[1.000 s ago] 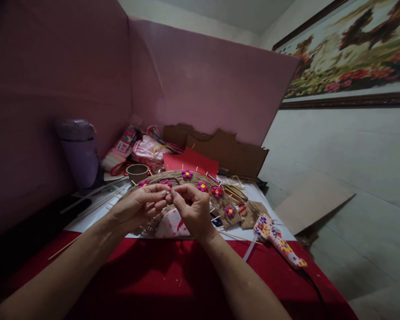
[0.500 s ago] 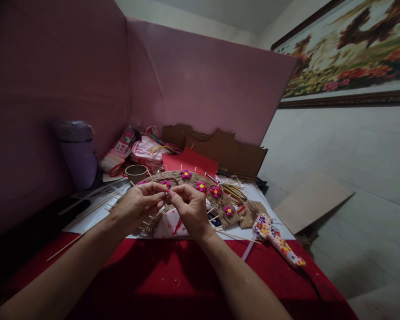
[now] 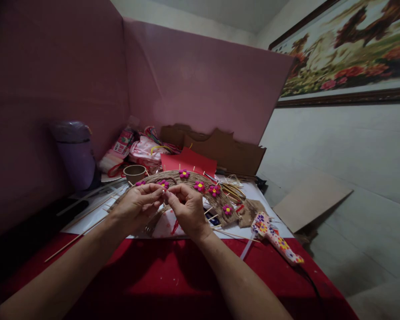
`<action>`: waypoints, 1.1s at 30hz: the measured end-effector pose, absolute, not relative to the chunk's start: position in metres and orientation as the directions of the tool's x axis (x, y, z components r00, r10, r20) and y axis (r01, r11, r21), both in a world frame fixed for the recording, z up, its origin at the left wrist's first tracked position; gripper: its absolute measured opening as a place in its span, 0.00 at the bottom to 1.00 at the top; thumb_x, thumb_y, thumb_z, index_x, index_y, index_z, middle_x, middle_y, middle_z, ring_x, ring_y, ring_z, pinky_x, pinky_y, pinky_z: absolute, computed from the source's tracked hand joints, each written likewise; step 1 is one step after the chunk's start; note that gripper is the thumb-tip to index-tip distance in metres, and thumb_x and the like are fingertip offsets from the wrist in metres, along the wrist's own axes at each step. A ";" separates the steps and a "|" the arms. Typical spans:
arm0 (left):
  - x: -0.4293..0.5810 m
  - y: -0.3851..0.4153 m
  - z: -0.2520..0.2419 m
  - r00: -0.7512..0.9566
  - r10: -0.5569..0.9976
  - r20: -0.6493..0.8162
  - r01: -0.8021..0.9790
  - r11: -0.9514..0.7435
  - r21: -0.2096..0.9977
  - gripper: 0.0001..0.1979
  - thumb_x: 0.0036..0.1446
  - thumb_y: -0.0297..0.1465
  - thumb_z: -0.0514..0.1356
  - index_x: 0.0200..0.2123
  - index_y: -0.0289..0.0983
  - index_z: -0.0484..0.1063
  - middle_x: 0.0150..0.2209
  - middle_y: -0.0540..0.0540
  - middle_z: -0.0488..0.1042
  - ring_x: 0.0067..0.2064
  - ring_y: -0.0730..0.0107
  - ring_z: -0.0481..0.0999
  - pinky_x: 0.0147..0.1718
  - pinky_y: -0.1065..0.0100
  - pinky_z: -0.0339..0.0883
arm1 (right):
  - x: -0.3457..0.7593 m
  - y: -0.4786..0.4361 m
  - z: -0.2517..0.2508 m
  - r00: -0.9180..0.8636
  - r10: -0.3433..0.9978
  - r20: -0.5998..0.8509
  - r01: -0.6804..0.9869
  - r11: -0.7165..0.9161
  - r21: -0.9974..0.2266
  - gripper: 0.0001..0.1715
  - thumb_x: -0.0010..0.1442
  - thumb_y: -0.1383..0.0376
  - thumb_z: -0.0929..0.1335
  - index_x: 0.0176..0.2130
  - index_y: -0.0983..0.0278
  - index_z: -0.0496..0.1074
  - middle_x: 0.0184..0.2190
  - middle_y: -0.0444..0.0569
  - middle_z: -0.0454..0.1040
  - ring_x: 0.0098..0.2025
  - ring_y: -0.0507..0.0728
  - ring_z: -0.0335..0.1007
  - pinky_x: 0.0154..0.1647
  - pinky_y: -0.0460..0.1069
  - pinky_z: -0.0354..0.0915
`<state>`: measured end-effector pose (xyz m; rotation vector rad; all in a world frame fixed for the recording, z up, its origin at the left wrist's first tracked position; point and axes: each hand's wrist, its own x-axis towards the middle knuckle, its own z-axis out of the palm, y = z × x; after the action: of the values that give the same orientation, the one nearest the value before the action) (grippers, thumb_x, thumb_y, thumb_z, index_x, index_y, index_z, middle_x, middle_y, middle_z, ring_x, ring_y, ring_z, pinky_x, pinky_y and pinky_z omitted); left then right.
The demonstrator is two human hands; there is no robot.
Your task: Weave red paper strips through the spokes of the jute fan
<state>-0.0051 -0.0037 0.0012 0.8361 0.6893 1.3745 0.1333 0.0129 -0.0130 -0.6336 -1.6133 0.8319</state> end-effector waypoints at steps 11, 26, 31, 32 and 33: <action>-0.006 -0.005 0.000 0.276 0.960 0.051 -0.617 0.136 0.775 0.02 0.49 0.19 0.60 0.27 0.29 0.71 0.21 0.51 0.65 0.19 0.84 0.62 0.15 0.82 0.56 | 0.133 0.010 -0.014 -0.204 0.752 0.627 0.047 0.647 -0.761 0.06 0.56 0.64 0.68 0.32 0.65 0.72 0.26 0.47 0.76 0.28 0.52 0.72 0.29 0.46 0.66; -0.008 -0.003 0.000 0.296 0.954 0.055 -0.622 0.149 0.768 0.05 0.52 0.17 0.56 0.29 0.28 0.71 0.24 0.48 0.68 0.16 0.86 0.58 0.12 0.83 0.52 | 0.134 0.014 -0.010 -0.075 0.802 0.593 -0.064 0.590 -0.805 0.05 0.54 0.64 0.69 0.29 0.64 0.71 0.22 0.43 0.73 0.24 0.50 0.68 0.25 0.44 0.62; -0.009 -0.002 -0.002 0.307 0.948 0.088 -0.617 0.128 0.776 0.04 0.51 0.18 0.57 0.29 0.28 0.71 0.25 0.47 0.68 0.17 0.86 0.59 0.12 0.84 0.53 | 0.134 0.013 -0.009 -0.073 0.801 0.594 -0.055 0.591 -0.805 0.05 0.54 0.64 0.69 0.29 0.64 0.71 0.22 0.43 0.73 0.24 0.50 0.68 0.24 0.44 0.63; -0.009 -0.001 -0.003 0.306 0.948 0.092 -0.622 0.126 0.772 0.04 0.52 0.18 0.57 0.29 0.28 0.71 0.25 0.47 0.69 0.18 0.86 0.60 0.12 0.84 0.53 | 0.134 0.013 -0.009 -0.075 0.801 0.594 -0.057 0.592 -0.804 0.05 0.54 0.64 0.69 0.29 0.64 0.71 0.22 0.43 0.73 0.24 0.50 0.68 0.24 0.44 0.63; -0.009 -0.001 -0.003 0.305 0.948 0.092 -0.628 0.127 0.768 0.05 0.52 0.18 0.57 0.30 0.28 0.72 0.25 0.47 0.69 0.18 0.86 0.60 0.12 0.84 0.53 | 0.134 0.013 -0.009 -0.075 0.800 0.595 -0.058 0.592 -0.804 0.05 0.54 0.64 0.69 0.29 0.64 0.71 0.22 0.43 0.74 0.24 0.50 0.68 0.24 0.44 0.63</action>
<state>-0.0089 -0.0014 -0.0028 0.8156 0.4802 1.2120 0.1343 0.0128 -0.0089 -0.6628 -1.4861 0.8020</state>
